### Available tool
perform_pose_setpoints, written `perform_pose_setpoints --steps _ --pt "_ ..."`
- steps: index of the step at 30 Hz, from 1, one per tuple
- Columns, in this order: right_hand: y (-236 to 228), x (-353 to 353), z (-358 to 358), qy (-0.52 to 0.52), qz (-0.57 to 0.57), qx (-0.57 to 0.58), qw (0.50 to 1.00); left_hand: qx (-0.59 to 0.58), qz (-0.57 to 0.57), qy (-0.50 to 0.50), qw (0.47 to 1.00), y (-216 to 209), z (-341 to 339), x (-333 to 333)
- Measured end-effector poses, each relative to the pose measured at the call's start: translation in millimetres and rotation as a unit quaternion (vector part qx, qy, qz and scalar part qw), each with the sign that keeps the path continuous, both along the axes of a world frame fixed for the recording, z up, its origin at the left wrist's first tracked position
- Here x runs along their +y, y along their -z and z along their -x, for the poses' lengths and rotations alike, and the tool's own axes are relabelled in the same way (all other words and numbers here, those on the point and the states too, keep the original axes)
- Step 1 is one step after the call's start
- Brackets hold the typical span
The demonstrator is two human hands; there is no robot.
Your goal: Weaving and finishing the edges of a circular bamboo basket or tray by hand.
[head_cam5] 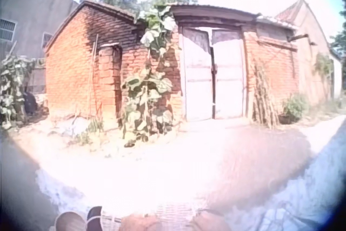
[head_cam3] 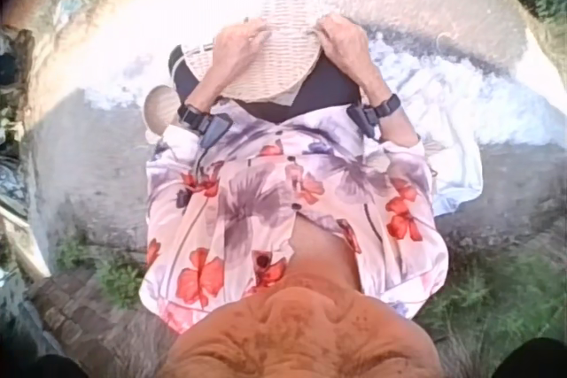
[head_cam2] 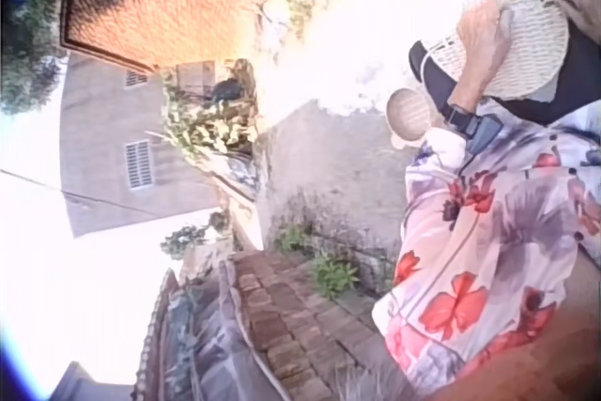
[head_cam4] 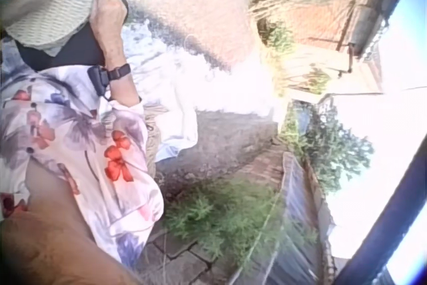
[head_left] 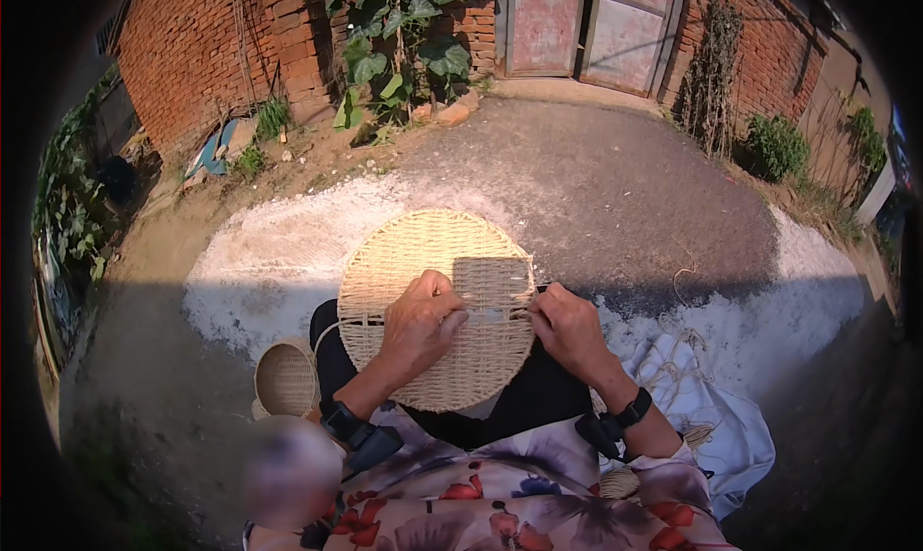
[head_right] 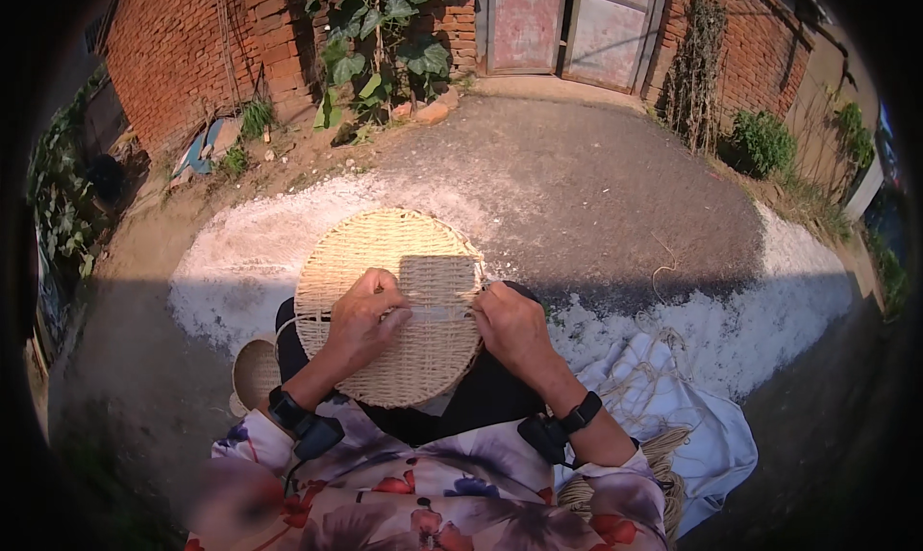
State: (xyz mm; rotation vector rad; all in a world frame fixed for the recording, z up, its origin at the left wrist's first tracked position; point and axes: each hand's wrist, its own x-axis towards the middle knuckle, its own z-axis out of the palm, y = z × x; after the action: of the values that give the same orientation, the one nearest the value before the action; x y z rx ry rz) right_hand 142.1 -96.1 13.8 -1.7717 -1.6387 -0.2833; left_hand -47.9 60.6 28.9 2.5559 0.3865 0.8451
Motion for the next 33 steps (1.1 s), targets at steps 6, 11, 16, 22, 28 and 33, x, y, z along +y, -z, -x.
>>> perform_pose_setpoints --steps 6,11,16,22,28,33 --pt "10 1 10 0.034 0.012 0.011 0.999 -0.005 -0.019 -0.030 0.999 9 6 0" --pt "10 6 8 0.045 -0.009 0.018 0.999 -0.039 -0.013 -0.036 0.998 17 8 2" --pt "26 -5 -4 0.019 0.027 0.476 0.879 -0.008 -0.007 -0.025 1.000 17 15 7" --pt "39 4 8 0.041 -0.030 0.538 0.842 -0.015 0.007 -0.029 0.999 17 16 7" --pt "48 6 7 0.057 -0.052 0.461 0.884 -0.028 0.019 -0.024 0.999 19 14 6" --pt "36 -8 2 0.037 -0.044 0.514 0.856 -0.012 0.015 -0.018 1.000 17 18 7"
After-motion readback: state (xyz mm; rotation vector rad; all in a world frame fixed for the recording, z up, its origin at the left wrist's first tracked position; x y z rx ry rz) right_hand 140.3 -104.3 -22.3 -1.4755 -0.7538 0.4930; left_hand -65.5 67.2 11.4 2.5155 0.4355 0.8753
